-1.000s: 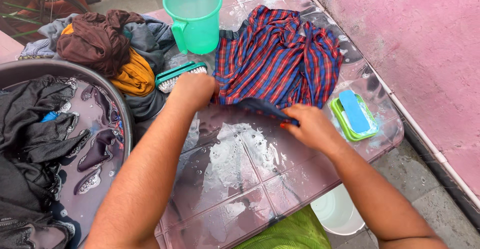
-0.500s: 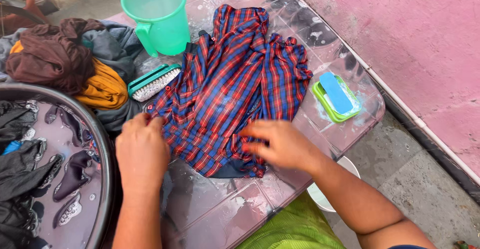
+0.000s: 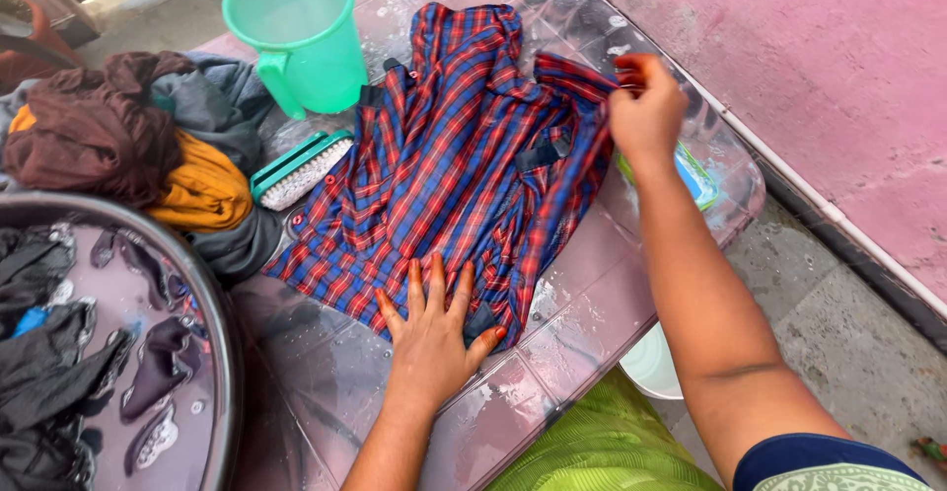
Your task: The person washes clothes by hand in a basin and on a table using a scrub brush.
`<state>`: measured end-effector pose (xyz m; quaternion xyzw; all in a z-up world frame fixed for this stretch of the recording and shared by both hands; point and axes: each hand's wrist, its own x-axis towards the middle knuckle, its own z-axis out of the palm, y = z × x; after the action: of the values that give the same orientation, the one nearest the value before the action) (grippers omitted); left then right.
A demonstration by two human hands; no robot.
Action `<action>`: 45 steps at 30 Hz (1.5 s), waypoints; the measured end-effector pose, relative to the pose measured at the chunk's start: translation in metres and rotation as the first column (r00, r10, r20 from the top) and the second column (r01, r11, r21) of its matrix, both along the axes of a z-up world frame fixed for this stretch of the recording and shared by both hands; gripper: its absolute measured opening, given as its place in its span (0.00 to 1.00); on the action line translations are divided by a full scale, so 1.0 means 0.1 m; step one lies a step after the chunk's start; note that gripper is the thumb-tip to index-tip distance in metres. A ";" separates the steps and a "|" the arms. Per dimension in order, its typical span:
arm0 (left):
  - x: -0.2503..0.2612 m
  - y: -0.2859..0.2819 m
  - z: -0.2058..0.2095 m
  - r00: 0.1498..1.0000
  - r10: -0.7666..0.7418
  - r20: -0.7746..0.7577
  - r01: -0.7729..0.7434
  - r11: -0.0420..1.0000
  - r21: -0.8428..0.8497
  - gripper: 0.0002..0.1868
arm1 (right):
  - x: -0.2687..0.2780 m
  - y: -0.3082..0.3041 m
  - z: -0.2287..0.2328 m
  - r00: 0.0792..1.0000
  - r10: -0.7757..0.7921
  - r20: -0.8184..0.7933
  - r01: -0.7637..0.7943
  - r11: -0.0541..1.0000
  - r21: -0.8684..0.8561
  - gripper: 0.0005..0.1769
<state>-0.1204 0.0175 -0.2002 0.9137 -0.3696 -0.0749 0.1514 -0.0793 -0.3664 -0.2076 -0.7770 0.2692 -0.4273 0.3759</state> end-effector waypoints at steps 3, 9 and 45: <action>0.00 0.00 -0.01 0.999 -0.006 -0.047 0.009 0.997 0.071 0.51 | -0.49 -0.26 0.00 0.960 -0.117 -0.255 0.087 0.988 -0.128 0.20; 0.01 -0.02 0.00 0.998 -0.006 -0.056 0.010 0.996 0.085 0.53 | -0.90 -0.17 -0.21 0.917 -0.045 -0.397 -0.142 0.893 -0.428 0.37; 2.82 -0.68 0.68 0.777 0.629 0.039 -0.531 0.686 -0.497 0.27 | 0.62 1.71 -0.42 0.635 0.269 -0.724 -0.590 0.774 -0.230 0.42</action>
<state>0.1614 -0.0505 -0.1326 0.9230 -0.0803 0.1618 0.3397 -0.0170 -0.1957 -0.2497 -0.9813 0.0778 -0.0715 0.1611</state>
